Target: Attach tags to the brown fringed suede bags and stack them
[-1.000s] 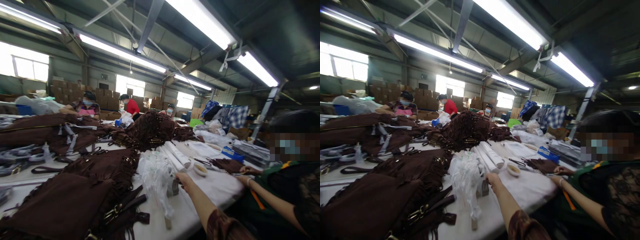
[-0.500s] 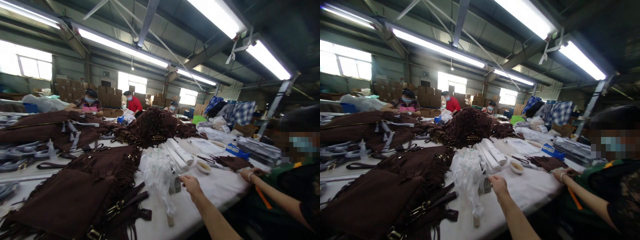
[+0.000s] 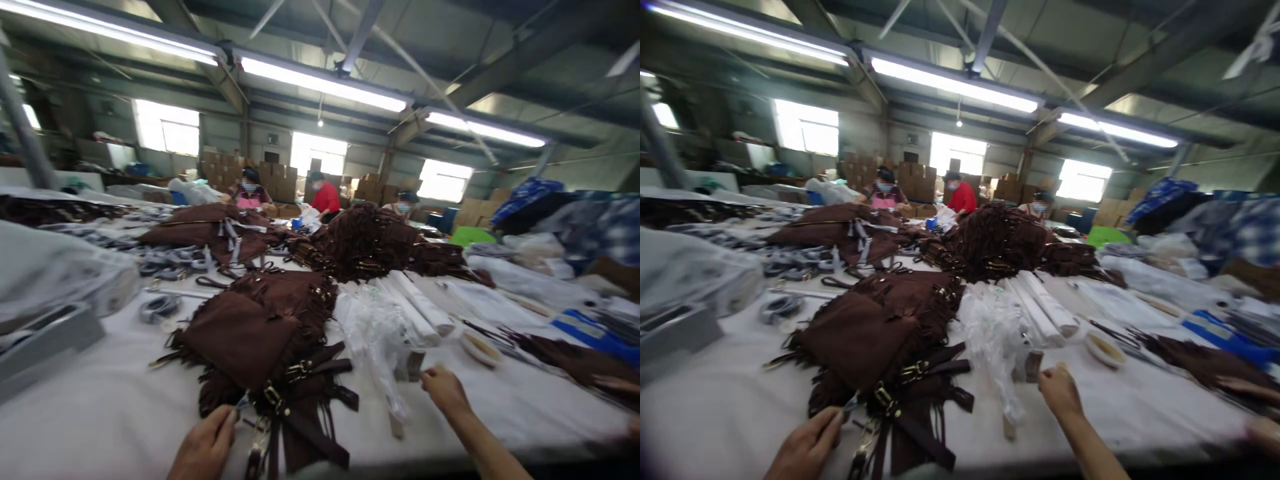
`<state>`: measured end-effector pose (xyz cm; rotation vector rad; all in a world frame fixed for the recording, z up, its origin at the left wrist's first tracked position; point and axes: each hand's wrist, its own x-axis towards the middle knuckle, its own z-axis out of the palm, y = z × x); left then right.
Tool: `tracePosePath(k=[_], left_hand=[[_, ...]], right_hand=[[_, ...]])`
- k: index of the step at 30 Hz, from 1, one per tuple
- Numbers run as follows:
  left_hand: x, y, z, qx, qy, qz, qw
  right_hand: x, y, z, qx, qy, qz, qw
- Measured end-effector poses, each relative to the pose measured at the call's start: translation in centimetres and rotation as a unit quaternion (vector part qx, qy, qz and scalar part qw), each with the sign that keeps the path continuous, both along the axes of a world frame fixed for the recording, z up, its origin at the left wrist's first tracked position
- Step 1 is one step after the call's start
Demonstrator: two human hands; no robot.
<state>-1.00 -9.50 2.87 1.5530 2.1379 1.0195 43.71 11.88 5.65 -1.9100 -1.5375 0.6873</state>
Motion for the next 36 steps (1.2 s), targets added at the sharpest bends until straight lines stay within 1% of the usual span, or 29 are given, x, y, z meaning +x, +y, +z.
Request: tracePosePath(k=[2, 4, 5, 7, 9, 11, 13, 15, 18, 22, 26, 29, 31, 33, 36], left_hand=[[0.6, -0.5, 0.3, -0.014, -0.013, 0.000, 1.000], [1.2, -0.7, 0.4, -0.007, -0.006, 0.007, 1.000], [1.4, -0.8, 0.3, 0.000, 0.005, 0.010, 1.000], [1.6, -0.9, 0.1, 0.012, 0.036, 0.011, 0.999], [1.6, -1.1, -0.4, 0.025, 0.079, 0.005, 0.997], [1.6, -1.2, -0.8, 0.034, 0.131, -0.008, 0.991], [1.6, -1.4, -1.1, 0.029, 0.186, -0.013, 0.982], [1.6, -1.6, -1.0, 0.012, 0.231, -0.005, 0.973], [1.7, -1.8, -0.7, -0.003, 0.272, 0.000, 0.962], [1.9, -1.9, -0.4, 0.005, 0.299, 0.003, 0.954], [1.7, -2.0, -1.1, 0.014, 0.311, 0.003, 0.950], [1.4, -2.1, -2.0, 0.048, 0.318, 0.011, 0.947], [1.3, -2.2, -2.2, 0.061, 0.323, 0.007, 0.944], [1.3, -2.2, -2.0, 0.043, 0.317, 0.000, 0.947], [1.5, -2.1, -0.9, -0.022, 0.263, 0.004, 0.964]], right_hand=[[-1.5, -1.5, -0.3, -0.027, -0.014, 0.039, 0.999], [-4.8, -4.0, -0.5, -0.034, 0.020, 0.128, 0.991], [-7.0, -5.6, -0.4, -0.032, 0.051, 0.181, 0.982], [-12.5, -9.2, 0.1, -0.049, 0.127, 0.269, 0.953], [-18.4, -12.4, 0.7, -0.064, 0.179, 0.340, 0.921], [-23.7, -14.6, 1.1, -0.091, 0.222, 0.395, 0.887], [-27.7, -15.5, 0.9, -0.157, 0.260, 0.379, 0.874], [-30.4, -15.4, 0.3, -0.200, 0.284, 0.347, 0.871], [-32.2, -14.6, -1.1, -0.210, 0.287, 0.315, 0.880], [-32.9, -14.1, -2.4, -0.214, 0.263, 0.296, 0.893], [-33.4, -14.4, -2.4, -0.223, 0.249, 0.266, 0.904], [-33.7, -14.7, -2.2, -0.219, 0.241, 0.249, 0.912], [-33.9, -14.8, -2.1, -0.214, 0.238, 0.248, 0.915], [-33.8, -14.8, -2.1, -0.211, 0.238, 0.253, 0.914], [-33.4, -14.8, -2.4, -0.213, 0.249, 0.270, 0.906]])
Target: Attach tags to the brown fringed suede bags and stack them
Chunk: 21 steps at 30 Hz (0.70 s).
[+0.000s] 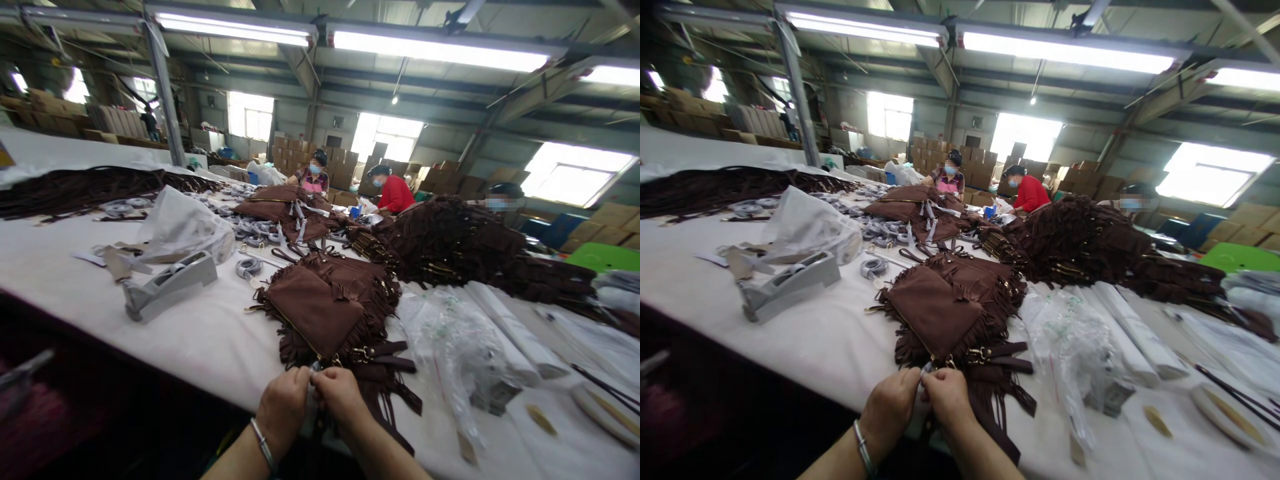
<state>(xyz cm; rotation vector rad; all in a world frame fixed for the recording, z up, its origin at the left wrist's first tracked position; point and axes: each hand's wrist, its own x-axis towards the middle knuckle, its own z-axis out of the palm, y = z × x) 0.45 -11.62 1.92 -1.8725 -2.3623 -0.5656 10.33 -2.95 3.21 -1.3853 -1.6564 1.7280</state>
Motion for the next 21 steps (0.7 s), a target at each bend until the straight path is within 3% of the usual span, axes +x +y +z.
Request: tracePosePath(k=[4, 6, 8, 12, 14, 18, 21], left_hand=[[0.2, 0.4, 1.8, -0.031, -0.152, 0.025, 0.988], [0.3, 0.7, 2.5, -0.037, -0.271, 0.036, 0.961], [0.3, 1.0, 2.9, -0.073, -0.422, 0.045, 0.902], [0.0, 1.2, 3.2, -0.131, -0.645, 0.062, 0.750], [-0.3, 1.1, 3.3, -0.124, -0.686, 0.072, 0.713], [-0.9, 0.9, 3.6, -0.125, -0.700, 0.076, 0.699], [-1.1, 0.8, 3.6, -0.136, -0.764, 0.077, 0.626]], right_hand=[[0.8, -0.1, -0.4, 0.000, 0.030, 0.020, 0.999], [1.2, -0.2, -0.5, 0.002, 0.048, 0.019, 0.999], [1.4, -0.2, -0.5, 0.004, 0.058, 0.014, 0.998], [1.5, -0.2, -0.2, 0.047, 0.066, 0.015, 0.997], [1.6, -0.2, 0.0, 0.076, 0.074, 0.024, 0.994], [1.7, -0.5, 0.6, 0.110, 0.068, 0.037, 0.991], [1.7, -0.7, 1.1, 0.155, 0.049, 0.041, 0.986]])
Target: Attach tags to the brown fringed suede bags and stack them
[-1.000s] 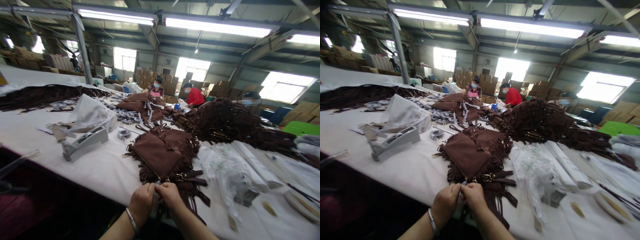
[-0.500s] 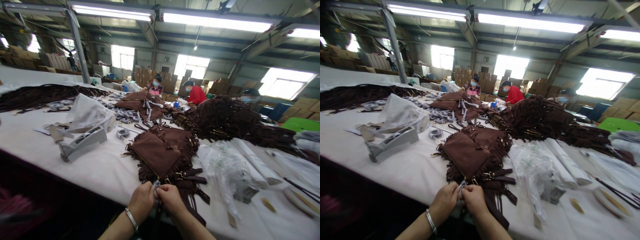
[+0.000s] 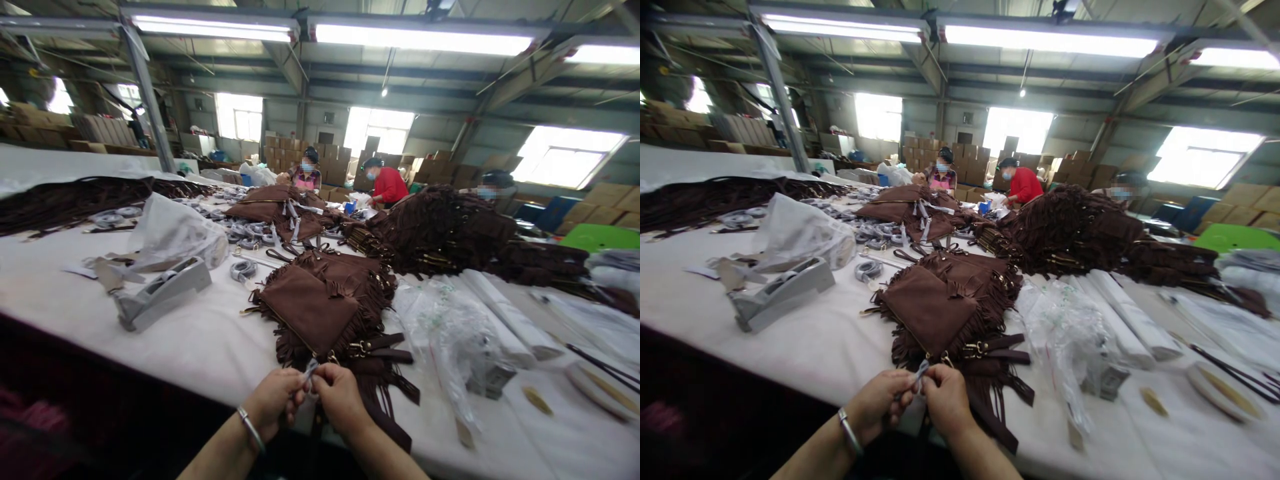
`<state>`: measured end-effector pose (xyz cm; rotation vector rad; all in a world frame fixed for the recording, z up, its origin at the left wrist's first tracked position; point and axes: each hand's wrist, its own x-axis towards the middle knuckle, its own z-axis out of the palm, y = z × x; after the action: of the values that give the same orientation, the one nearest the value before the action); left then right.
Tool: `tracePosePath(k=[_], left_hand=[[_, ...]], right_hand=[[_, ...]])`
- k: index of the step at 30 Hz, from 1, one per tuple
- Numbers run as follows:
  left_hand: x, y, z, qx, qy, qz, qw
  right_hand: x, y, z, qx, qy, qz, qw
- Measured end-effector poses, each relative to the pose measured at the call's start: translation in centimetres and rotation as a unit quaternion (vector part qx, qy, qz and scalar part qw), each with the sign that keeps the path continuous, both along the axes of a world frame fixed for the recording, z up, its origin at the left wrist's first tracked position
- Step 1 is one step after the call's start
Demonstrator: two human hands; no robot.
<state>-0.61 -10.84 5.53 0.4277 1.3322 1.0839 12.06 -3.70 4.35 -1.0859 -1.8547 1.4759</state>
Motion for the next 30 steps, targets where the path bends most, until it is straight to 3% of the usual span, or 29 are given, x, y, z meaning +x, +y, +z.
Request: tracePosePath(k=[4, 8, 11, 14, 17, 19, 24, 27, 30], left_hand=[[0.1, 0.1, -0.1, -0.053, -0.173, 0.035, 0.983], [0.7, 0.2, -0.1, -0.072, -0.222, 0.057, 0.971], [1.4, 0.1, -0.2, -0.041, -0.134, 0.053, 0.989], [2.0, -0.2, -0.4, 0.015, 0.115, 0.045, 0.992], [2.1, -0.6, -0.8, 0.090, 0.383, 0.029, 0.919], [2.1, -0.9, -1.1, 0.130, 0.494, 0.013, 0.860], [1.9, -1.1, -2.6, 0.138, 0.628, -0.026, 0.766], [1.6, -1.1, -3.6, 0.172, 0.679, -0.033, 0.713], [1.3, -1.2, -3.9, 0.207, 0.694, -0.036, 0.688]], right_hand=[[-0.1, -0.2, 0.3, 0.011, -0.003, -0.007, 1.000], [-0.4, 0.3, -0.5, 0.010, -0.007, -0.011, 1.000], [-0.7, 0.9, -1.4, 0.036, -0.036, -0.015, 0.999], [-0.4, 1.3, -1.4, 0.052, -0.070, 0.012, 0.996], [0.7, 1.4, 0.3, 0.106, -0.110, 0.037, 0.988], [1.3, 1.6, 2.0, 0.198, -0.120, 0.053, 0.971], [0.5, 2.8, 5.4, 0.406, -0.195, 0.167, 0.877], [-0.8, 3.6, 5.9, 0.455, -0.251, 0.250, 0.817], [-1.7, 3.8, 6.3, 0.488, -0.272, 0.307, 0.771]])
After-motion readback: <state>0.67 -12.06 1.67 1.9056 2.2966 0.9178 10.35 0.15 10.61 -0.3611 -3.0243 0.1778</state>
